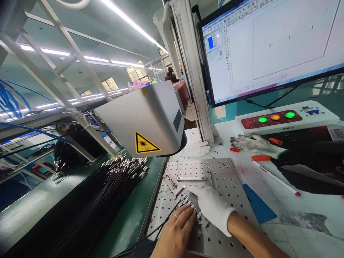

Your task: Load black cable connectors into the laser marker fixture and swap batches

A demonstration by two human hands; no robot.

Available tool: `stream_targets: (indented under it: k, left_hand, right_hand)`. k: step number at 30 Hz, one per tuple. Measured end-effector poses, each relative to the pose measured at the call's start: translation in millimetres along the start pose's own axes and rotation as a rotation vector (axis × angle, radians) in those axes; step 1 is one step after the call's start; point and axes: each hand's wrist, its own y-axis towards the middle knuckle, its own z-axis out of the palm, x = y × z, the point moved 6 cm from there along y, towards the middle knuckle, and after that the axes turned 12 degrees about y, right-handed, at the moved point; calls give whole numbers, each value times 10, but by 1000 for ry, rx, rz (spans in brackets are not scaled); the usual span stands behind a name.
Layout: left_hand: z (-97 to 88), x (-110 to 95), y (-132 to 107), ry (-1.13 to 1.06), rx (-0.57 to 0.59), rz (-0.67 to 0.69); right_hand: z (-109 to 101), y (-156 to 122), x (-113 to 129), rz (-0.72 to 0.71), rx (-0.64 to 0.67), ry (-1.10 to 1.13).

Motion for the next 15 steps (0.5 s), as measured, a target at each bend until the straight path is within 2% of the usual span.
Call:
stream_targets:
  k: [4,9,12,15]
  left_hand:
    - [-71,18,50,-157,15,-68]
    - [-253,65,141,-347,114,-190]
    - [-265,53,153,-377,134,-205]
    - [-210,37,157,-383,100,-197]
  right_hand:
    - [-4,-15,-46,89,48,61]
    - [-38,60,-22,55,29,206]
    - [-17,150,23,151,17,-40]
    - [45,243,121,227,11,-325]
